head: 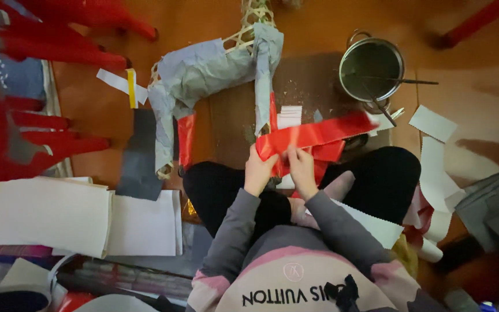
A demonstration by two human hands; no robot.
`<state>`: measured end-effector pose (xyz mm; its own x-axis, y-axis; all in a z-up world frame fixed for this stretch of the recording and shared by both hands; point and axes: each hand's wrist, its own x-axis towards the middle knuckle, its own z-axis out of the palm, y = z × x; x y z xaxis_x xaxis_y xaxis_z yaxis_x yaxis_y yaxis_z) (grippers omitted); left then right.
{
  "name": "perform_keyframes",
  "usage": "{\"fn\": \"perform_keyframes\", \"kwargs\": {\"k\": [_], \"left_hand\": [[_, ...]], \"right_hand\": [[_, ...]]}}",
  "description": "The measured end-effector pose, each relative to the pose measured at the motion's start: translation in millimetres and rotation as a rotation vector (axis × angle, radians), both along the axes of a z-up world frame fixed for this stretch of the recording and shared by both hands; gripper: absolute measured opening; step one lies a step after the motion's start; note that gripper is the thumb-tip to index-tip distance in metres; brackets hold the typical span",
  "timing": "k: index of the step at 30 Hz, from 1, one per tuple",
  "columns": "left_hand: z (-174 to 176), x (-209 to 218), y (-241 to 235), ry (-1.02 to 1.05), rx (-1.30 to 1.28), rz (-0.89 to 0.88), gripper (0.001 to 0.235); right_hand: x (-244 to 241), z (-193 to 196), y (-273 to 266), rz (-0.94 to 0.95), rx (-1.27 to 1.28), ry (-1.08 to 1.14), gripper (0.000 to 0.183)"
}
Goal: Decorating a giraffe-shaped craft structure by cutting and applying red and white paper strips
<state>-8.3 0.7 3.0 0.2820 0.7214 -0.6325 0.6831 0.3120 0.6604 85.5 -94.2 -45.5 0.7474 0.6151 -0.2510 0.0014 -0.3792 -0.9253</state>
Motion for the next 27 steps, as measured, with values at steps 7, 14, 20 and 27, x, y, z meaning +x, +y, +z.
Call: {"fn": "perform_keyframes", "kwargs": {"k": [7,14,20,27], "left_hand": [[10.6,0.3,-3.4,-0.049,-0.024,-0.054,0.086],[66.5,0.8,2.0,-0.287,0.272,-0.04,0.102],[102.1,34.6,65.5,-0.299,0.817,0.246,0.07],[102.6,90.2,15.0,-0.462,0.501,-0.535,0.08]], "right_hand": [[11.4,42.6,64.3,0.296,-0.005,0.505,0.022],[-0.2,-13.0,74.5,0.003,0.111,0.962,0.029],[-0.5,98.8,69.6,0.191,0.179,0.423,0.071],[1.3,24.9,53.4,-0.002,0.135,0.094,0.03]]}}
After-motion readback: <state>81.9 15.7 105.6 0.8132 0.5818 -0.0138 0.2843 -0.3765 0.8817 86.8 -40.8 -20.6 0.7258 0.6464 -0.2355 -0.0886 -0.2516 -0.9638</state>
